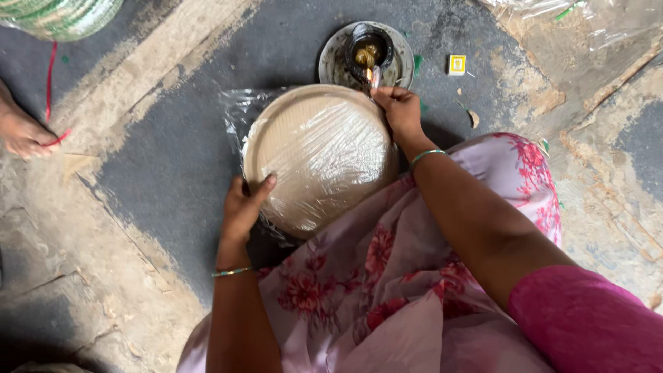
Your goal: The person sits on the floor and wraps stacks of green leaf-patterned plates with clear plastic film. They repeatedly pick up a stack, wrap it tightly by hand, and place it aside. A small oil lamp with a flame is visible on the floor nearby.
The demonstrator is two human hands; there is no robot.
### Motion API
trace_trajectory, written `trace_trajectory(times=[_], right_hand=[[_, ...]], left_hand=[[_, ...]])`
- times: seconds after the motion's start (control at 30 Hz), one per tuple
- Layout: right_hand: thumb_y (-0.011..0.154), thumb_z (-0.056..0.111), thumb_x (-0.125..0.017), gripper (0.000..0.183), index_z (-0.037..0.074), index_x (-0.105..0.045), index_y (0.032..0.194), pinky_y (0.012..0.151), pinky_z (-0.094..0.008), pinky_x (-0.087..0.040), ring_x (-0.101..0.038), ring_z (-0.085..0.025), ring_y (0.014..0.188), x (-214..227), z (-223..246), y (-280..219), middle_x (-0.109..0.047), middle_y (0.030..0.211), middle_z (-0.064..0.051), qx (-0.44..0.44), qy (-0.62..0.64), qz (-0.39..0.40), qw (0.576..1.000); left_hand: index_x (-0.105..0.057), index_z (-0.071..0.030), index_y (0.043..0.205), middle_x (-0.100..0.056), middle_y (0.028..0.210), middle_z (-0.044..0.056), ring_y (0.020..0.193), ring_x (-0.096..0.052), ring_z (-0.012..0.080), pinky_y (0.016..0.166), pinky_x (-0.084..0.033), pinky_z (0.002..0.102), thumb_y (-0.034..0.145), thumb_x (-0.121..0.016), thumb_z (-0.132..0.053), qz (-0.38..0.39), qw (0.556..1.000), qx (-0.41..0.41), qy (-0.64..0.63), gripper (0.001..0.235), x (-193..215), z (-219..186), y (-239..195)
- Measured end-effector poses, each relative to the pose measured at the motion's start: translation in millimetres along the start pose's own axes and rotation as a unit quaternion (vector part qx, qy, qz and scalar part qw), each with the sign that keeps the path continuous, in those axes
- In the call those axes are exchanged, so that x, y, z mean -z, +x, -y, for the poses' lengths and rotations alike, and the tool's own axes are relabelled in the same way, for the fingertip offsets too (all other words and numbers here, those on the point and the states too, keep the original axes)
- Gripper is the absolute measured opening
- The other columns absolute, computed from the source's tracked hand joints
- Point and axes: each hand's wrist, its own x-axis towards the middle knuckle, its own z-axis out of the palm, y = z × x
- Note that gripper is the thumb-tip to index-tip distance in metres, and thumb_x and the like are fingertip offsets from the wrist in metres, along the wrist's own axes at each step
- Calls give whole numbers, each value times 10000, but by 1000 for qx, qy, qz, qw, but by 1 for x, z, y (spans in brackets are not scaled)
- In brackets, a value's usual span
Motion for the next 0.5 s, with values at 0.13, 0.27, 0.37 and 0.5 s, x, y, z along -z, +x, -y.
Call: trace_trajectory(times=[0.13,0.27,0.37,0.5], right_hand=[[892,75,-790,91,2,-761,938,676,-271,-558,-671,-114,728,-1,10,-6,-755,874,-53,-59,-24,68,996],[926,42,-819,228,-2,-672,1095,708,-259,-526,-655,-113,826,3,52,-27,-723,1004,-54,-31,10,374,927],[990,71,-839,336,-2,-586,1200,803,-268,-503,-594,-110,886,-6,82,-49,-642,1036,-46,1,61,506,860],[952,274,-803,648,43,-515,1484,1232,-377,-438,-557,-184,1391,-12,99,-70,-592,1449,-87,97,82,538,833]], left_hand=[[-583,-19,1279,-680,1138,120,1046,-637,244,928,-518,432,828,-805,-523,4,999,17,-35,711,3,13,4],[-488,-53,1368,-642,1208,97,1155,-619,231,990,-523,447,722,-852,-505,-20,987,-92,-133,868,33,-3,-9],[-417,-23,1330,-623,1199,102,1127,-614,271,960,-519,517,650,-950,-489,22,953,-253,-162,981,60,-39,-48],[-501,-113,1265,-634,1173,92,1139,-560,301,973,-443,536,635,-923,-609,-163,858,-438,211,907,61,-66,-111]])
